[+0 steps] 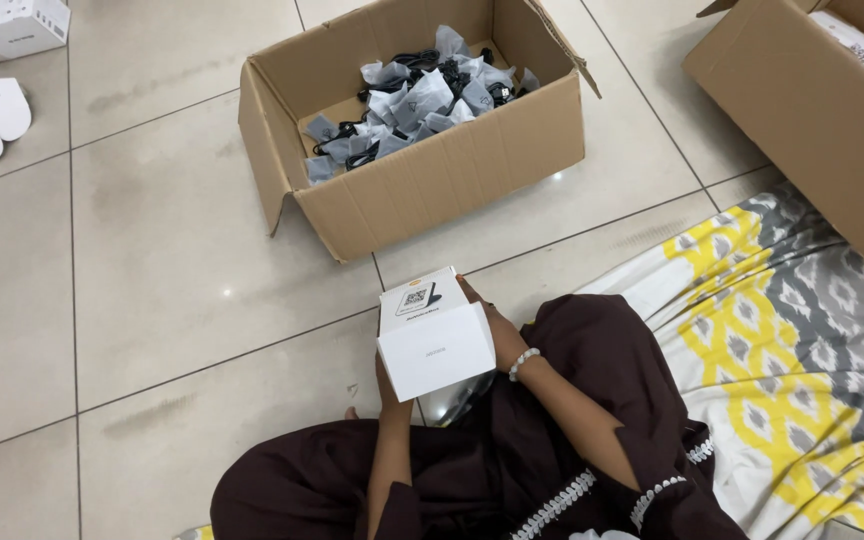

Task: The person packs electronic components, including cables and cases, into retail product boxes.

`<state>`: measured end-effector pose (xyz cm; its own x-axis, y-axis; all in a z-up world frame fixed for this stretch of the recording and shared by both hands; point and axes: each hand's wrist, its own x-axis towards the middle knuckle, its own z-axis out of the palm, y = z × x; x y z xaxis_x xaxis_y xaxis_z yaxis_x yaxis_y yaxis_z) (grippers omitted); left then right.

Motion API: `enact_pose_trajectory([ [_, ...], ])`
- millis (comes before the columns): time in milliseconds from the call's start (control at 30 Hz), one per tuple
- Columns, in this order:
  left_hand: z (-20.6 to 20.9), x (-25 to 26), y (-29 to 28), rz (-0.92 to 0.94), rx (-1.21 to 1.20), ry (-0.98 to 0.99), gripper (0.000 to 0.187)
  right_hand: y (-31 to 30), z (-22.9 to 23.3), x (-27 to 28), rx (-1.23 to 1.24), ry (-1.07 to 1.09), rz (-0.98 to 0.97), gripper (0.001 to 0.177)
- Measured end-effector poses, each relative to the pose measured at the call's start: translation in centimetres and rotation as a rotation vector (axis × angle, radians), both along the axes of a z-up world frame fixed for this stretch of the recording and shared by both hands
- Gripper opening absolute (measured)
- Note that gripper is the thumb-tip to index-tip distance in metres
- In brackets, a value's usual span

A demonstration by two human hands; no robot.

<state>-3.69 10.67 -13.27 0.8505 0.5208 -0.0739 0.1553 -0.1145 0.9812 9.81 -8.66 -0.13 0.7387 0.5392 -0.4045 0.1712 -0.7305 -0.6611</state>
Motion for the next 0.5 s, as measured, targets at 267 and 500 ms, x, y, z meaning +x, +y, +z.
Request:
enact_pose_trajectory([
  [267, 15.5, -2.1, -1.6, -0.031, 0.202, -0.273, 0.116, -5.0, 6.4, -1.1, 0.712, -0.010, 0.030, 0.125],
  [500, 14.4, -2.5, -1.9, -0.278, 0.374, 0.342, 0.093, -3.6, 3.0, -1.3, 0.170, -0.220, 0.237, 0.094],
])
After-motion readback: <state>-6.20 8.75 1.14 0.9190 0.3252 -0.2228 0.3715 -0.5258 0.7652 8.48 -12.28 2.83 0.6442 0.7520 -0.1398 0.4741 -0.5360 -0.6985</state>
